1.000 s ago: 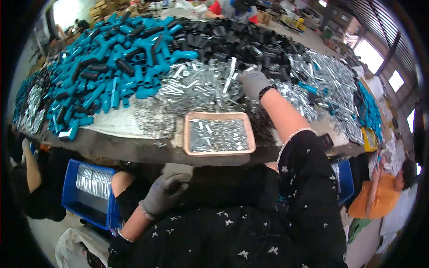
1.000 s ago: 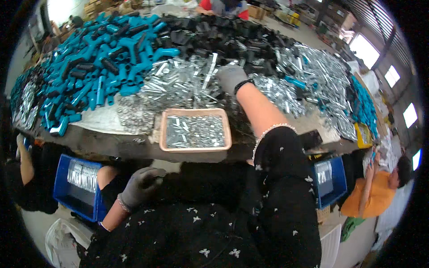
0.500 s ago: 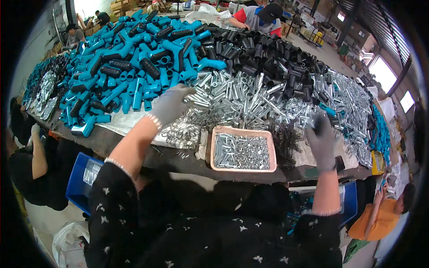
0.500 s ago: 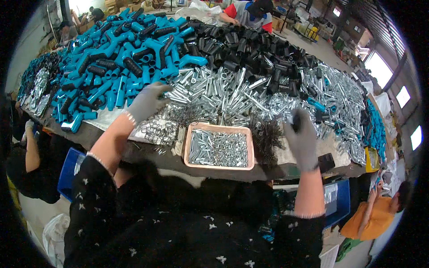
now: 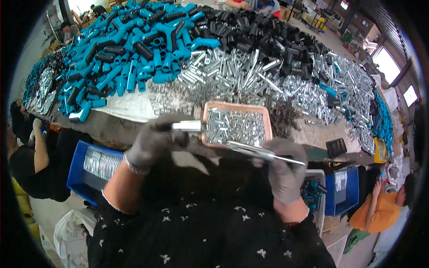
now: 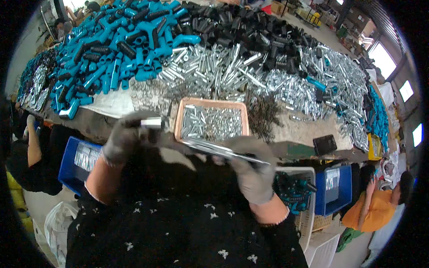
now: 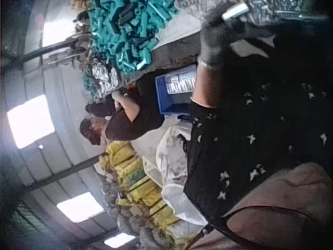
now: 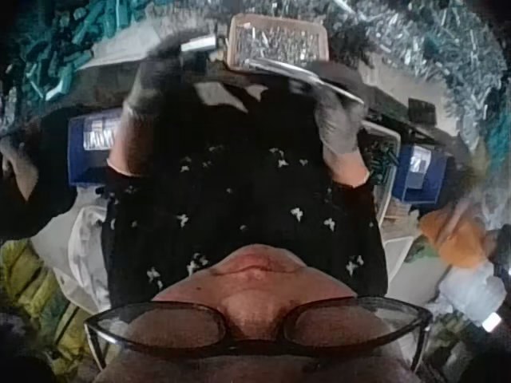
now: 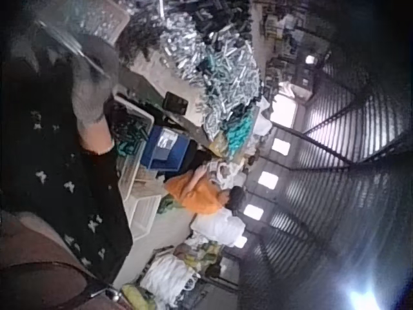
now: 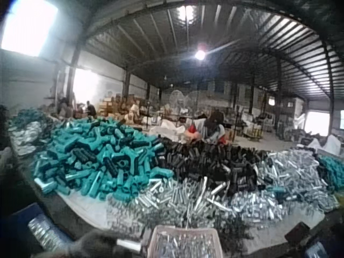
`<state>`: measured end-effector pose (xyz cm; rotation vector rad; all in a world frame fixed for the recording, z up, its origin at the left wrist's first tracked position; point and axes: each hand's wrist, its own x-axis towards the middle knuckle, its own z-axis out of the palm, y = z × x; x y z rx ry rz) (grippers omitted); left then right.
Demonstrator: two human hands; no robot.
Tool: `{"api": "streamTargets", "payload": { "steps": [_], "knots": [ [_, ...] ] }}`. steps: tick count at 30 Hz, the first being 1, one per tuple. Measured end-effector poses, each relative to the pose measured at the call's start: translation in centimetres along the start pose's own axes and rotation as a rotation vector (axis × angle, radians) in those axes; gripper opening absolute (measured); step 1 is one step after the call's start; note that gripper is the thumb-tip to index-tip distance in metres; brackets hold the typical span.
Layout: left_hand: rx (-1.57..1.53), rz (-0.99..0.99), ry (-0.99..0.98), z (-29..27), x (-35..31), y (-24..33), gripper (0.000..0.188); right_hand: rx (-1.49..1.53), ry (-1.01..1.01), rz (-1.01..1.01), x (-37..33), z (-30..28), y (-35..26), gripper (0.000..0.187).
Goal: Assembling blue plastic handles with metal tubes, internal springs, and fasteners at an industrial workbench.
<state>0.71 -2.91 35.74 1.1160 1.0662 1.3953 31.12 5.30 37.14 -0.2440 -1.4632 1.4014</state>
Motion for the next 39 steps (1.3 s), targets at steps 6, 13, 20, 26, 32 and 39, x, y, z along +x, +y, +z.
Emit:
{"api": "streamTargets", "payload": {
  "steps": [6, 13, 20, 26, 32, 39],
  "knots": [
    [-0.187, -0.255, 0.049, 3.1, -10.3, -5.0, 0.054, 0.010, -0.395, 0.312, -1.4, 3.1, 2.7, 0.019],
    [0.907, 0.260, -0.103, 2.3, -11.6, -10.9, 0.041, -0.757, -0.680, 0.046, -5.0, 6.8, 9.8, 0.021],
    [0.683, 0.078, 0.208, 1.9, -12.7, -11.1, 0.029, -0.641, -0.379, 0.316, 1.4, 6.3, 6.1, 0.041],
    [-0.109, -0.475, 0.474, 1.0, -15.7, -9.9, 0.022, -0.847, 0.185, 0.208, 11.4, -3.2, 8.3, 0.038],
    [-0.682, -0.469, 0.193, -0.2, -16.6, -12.2, 0.040, -1.261, -0.316, 0.004, 15.9, -4.5, 11.7, 0.047],
    [-0.794, -0.410, 0.198, 1.8, -15.1, -8.9, 0.055, -1.435, -0.406, 0.071, 16.2, -2.8, 11.5, 0.037]
  ]
}}
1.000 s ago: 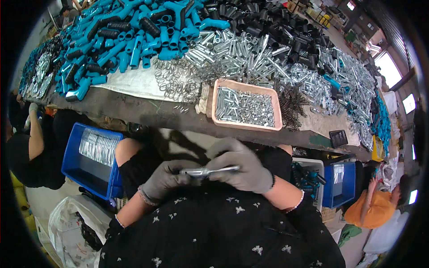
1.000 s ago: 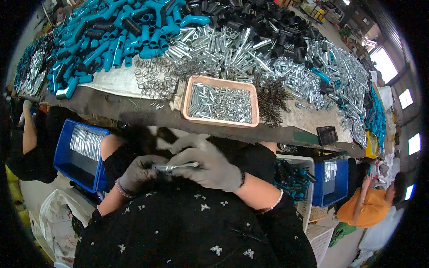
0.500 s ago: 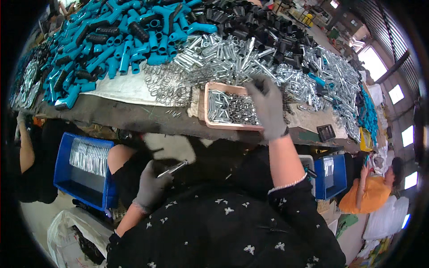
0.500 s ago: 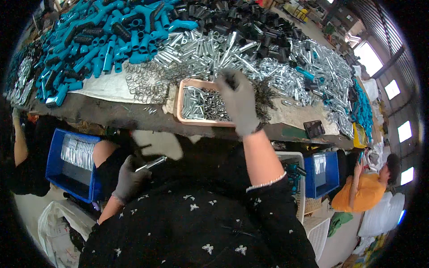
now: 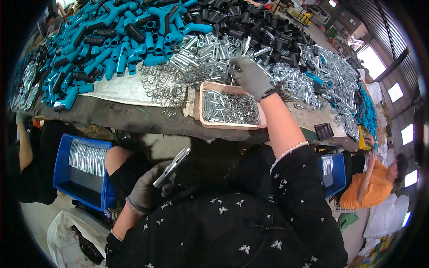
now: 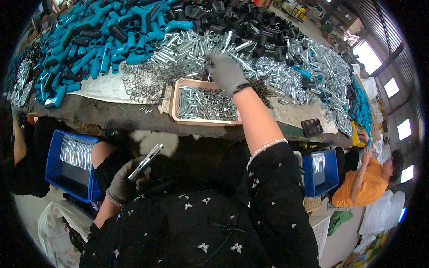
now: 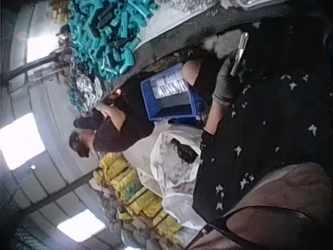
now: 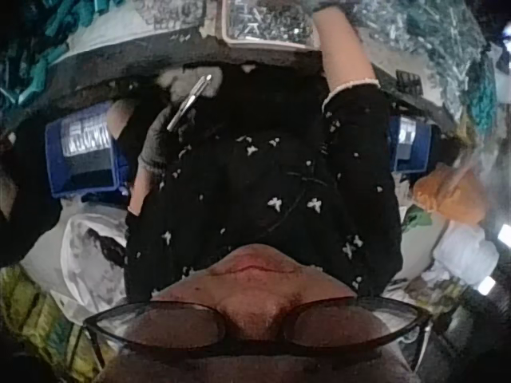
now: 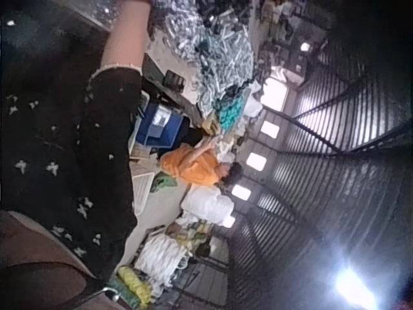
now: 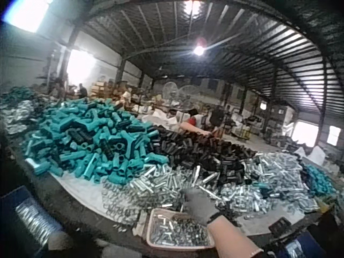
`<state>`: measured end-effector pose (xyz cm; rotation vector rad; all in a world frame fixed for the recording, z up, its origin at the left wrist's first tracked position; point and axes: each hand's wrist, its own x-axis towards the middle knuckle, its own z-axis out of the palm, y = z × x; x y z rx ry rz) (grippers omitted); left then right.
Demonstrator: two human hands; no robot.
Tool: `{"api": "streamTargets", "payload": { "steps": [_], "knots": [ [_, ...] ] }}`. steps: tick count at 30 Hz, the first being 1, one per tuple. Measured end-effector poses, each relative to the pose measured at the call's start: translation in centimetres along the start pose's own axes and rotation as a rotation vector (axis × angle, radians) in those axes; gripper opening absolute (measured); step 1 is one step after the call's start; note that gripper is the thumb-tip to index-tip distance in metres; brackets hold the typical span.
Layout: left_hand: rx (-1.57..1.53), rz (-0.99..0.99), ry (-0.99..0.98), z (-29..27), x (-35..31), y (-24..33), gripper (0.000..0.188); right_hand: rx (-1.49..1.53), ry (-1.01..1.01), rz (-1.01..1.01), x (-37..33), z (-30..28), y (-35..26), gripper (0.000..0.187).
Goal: Assembling blue plastic handles with metal tubes, internal springs, and fasteners at an industrial workbench.
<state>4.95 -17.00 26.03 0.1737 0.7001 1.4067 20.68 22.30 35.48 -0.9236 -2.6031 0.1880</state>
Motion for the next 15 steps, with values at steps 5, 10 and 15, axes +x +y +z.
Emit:
{"api": "streamTargets", "payload": {
  "steps": [5, 10, 15],
  "knots": [
    [0.328, -0.040, 0.015, 1.1, 1.4, 1.3, 0.030, 0.322, 0.179, 0.115, -1.5, 1.0, 4.0, 0.034],
    [0.336, -0.072, 0.015, 2.2, 3.1, 0.4, 0.018, 0.987, 0.326, 0.512, -1.6, 0.8, 5.6, 0.029],
    [0.364, -0.042, 0.049, 3.0, 3.8, 0.2, 0.011, 0.966, 0.433, 0.156, -1.2, -3.7, 3.5, 0.025]
  ]
}}
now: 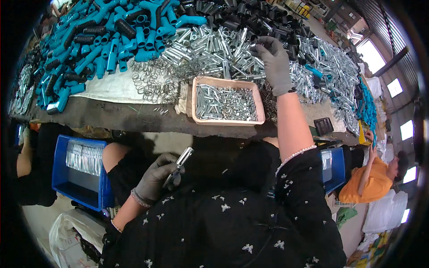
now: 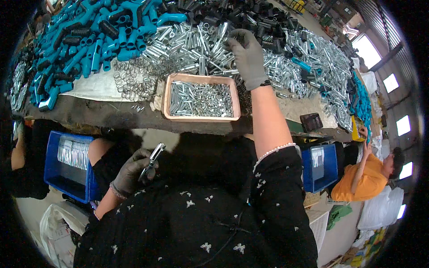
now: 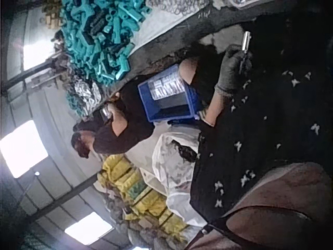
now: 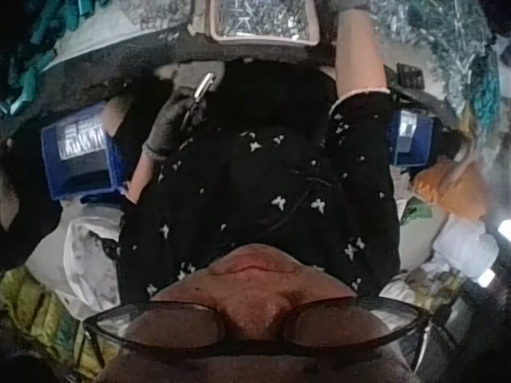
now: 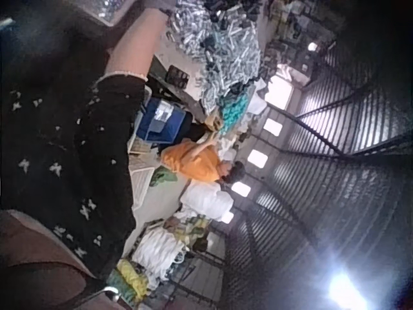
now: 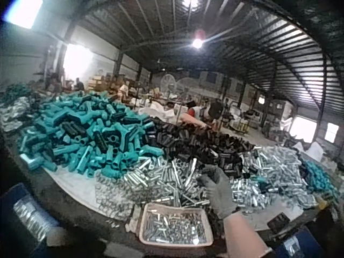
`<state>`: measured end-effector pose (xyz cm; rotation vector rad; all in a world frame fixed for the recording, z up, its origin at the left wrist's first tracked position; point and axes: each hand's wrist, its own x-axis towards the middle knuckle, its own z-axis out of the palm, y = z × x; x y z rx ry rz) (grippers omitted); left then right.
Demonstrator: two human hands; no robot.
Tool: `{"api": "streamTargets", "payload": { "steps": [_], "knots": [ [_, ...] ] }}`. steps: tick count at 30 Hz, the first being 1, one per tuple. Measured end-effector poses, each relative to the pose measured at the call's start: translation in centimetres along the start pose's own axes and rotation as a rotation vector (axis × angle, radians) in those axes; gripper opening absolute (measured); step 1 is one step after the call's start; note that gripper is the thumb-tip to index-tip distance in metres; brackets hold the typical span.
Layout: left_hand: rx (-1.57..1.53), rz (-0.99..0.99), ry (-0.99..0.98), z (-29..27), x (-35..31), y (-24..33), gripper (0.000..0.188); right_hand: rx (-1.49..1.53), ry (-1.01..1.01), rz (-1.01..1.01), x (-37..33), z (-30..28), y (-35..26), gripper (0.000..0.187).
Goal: Assembling blue plastic handles with metal tubes, internal springs, and fasteners at an industrial workbench.
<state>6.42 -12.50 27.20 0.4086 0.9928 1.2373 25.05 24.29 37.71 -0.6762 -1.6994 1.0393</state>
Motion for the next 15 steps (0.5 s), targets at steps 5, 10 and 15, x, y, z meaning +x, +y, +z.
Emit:
{"api": "streamTargets", "payload": {
  "steps": [5, 10, 15],
  "knots": [
    [-0.081, 0.170, 0.169, -1.4, -1.0, -0.9, 0.007, -0.187, -0.512, 0.327, -8.3, 5.3, -7.3, 0.028],
    [-0.052, 0.206, 0.032, -1.8, -1.6, 0.9, 0.009, 0.069, -0.820, 0.465, -16.6, 6.8, -4.7, 0.028],
    [0.048, 0.193, 0.011, -3.0, -3.3, 0.2, 0.029, 0.115, -0.965, 0.448, -17.1, 9.5, -5.6, 0.024]
  ]
}}
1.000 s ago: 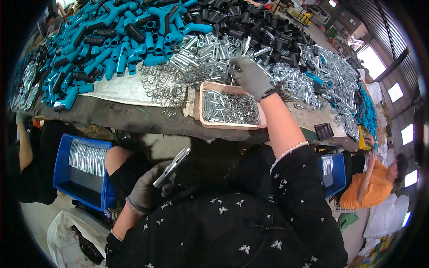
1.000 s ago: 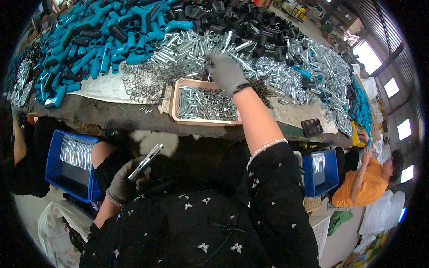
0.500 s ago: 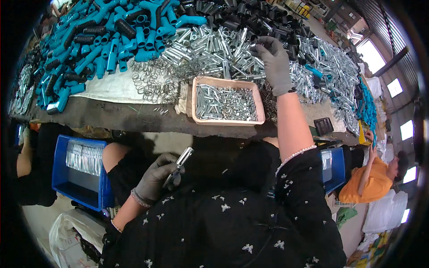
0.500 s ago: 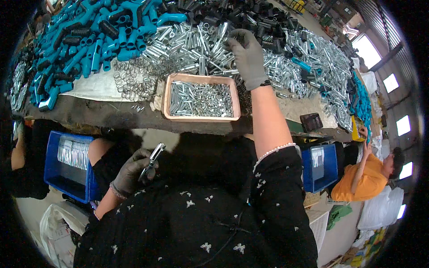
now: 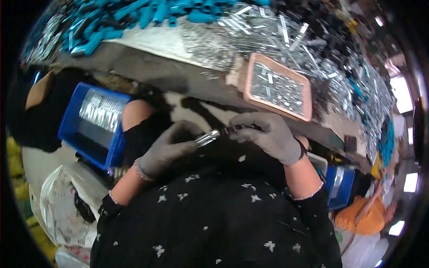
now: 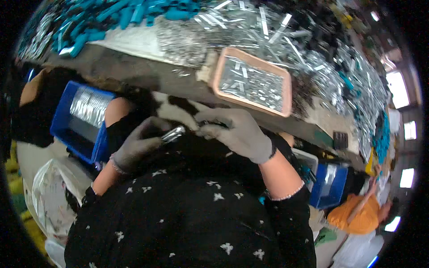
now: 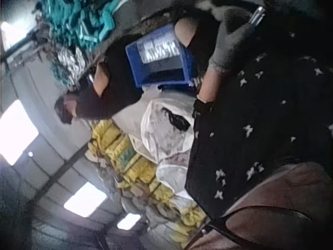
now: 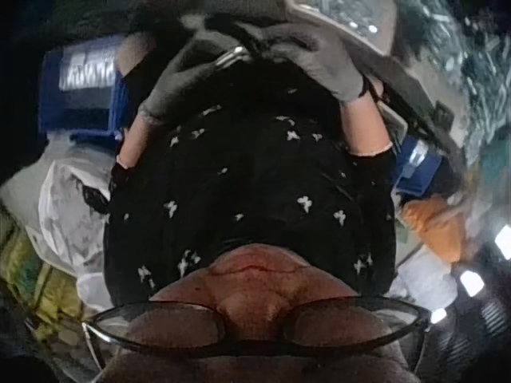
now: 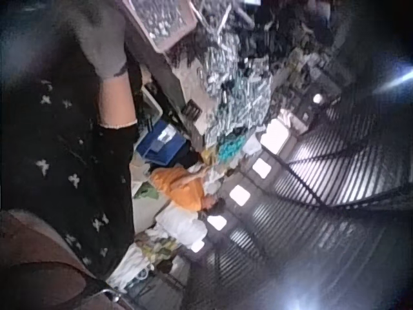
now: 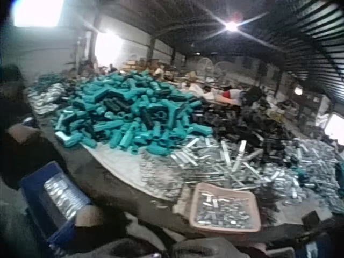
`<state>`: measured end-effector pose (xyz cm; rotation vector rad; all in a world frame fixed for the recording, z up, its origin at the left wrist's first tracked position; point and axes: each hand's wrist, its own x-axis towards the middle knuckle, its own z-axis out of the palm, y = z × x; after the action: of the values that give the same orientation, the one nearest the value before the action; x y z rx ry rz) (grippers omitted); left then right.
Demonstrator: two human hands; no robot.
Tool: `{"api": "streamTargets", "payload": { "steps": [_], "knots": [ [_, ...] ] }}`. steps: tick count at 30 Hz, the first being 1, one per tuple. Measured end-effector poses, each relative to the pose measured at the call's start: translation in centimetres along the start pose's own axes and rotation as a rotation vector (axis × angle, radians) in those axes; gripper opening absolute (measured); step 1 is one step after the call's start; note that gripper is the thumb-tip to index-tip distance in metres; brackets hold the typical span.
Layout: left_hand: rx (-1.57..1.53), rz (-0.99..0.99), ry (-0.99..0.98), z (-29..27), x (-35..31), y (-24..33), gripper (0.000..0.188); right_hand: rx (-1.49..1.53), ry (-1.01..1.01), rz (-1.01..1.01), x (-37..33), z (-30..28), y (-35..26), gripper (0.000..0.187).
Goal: Assembling blue plastic handles with metal tubes, internal springs, and fasteners at an industrial workbench.
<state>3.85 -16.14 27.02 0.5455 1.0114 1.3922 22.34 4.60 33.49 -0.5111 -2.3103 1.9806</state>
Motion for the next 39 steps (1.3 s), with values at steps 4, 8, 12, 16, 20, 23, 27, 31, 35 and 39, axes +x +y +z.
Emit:
{"api": "streamTargets", "payload": {
  "steps": [4, 8, 12, 16, 20, 23, 27, 31, 35, 39],
  "knots": [
    [0.528, 0.123, -0.160, -0.3, -0.4, 0.4, 0.066, -0.345, -0.238, 0.002, 0.6, 3.2, 0.6, 0.028],
    [0.355, 0.074, -0.085, -2.1, -2.8, 0.9, 0.065, -0.010, -0.198, 0.143, 0.9, 4.5, 3.8, 0.047],
    [0.316, 0.218, 0.450, -8.0, -5.8, 3.3, 0.045, 0.067, -0.057, 0.024, 1.1, 4.7, 5.2, 0.066],
    [1.029, 0.243, 1.202, -25.3, -8.5, 3.2, 0.029, 0.097, 0.062, 0.070, 1.1, 4.2, 6.5, 0.054],
    [1.047, 0.002, 1.122, -33.5, -7.6, 0.3, 0.028, 0.083, 0.145, 0.138, 0.9, 4.5, 8.1, 0.044],
    [1.233, -0.337, 1.173, -32.3, -4.0, 0.4, 0.030, -0.011, 0.179, 0.102, -0.1, 4.1, 8.7, 0.037],
    [1.287, -0.520, 1.110, -30.5, -1.9, 0.9, 0.034, -0.031, 0.274, 0.169, -1.5, 3.4, 9.1, 0.032],
    [1.268, -0.482, 1.273, -34.1, -0.9, -2.1, 0.030, 0.002, 0.287, 0.175, -2.3, 3.1, 10.0, 0.030],
    [1.414, -0.301, 1.200, -33.0, -2.8, -1.9, 0.026, 0.030, 0.245, 0.165, -1.9, 3.6, 10.2, 0.030],
    [1.444, -0.003, 1.250, -22.7, -3.7, 3.5, 0.019, -0.105, 0.215, 0.109, -1.3, 3.9, 9.0, 0.027]
  ]
}}
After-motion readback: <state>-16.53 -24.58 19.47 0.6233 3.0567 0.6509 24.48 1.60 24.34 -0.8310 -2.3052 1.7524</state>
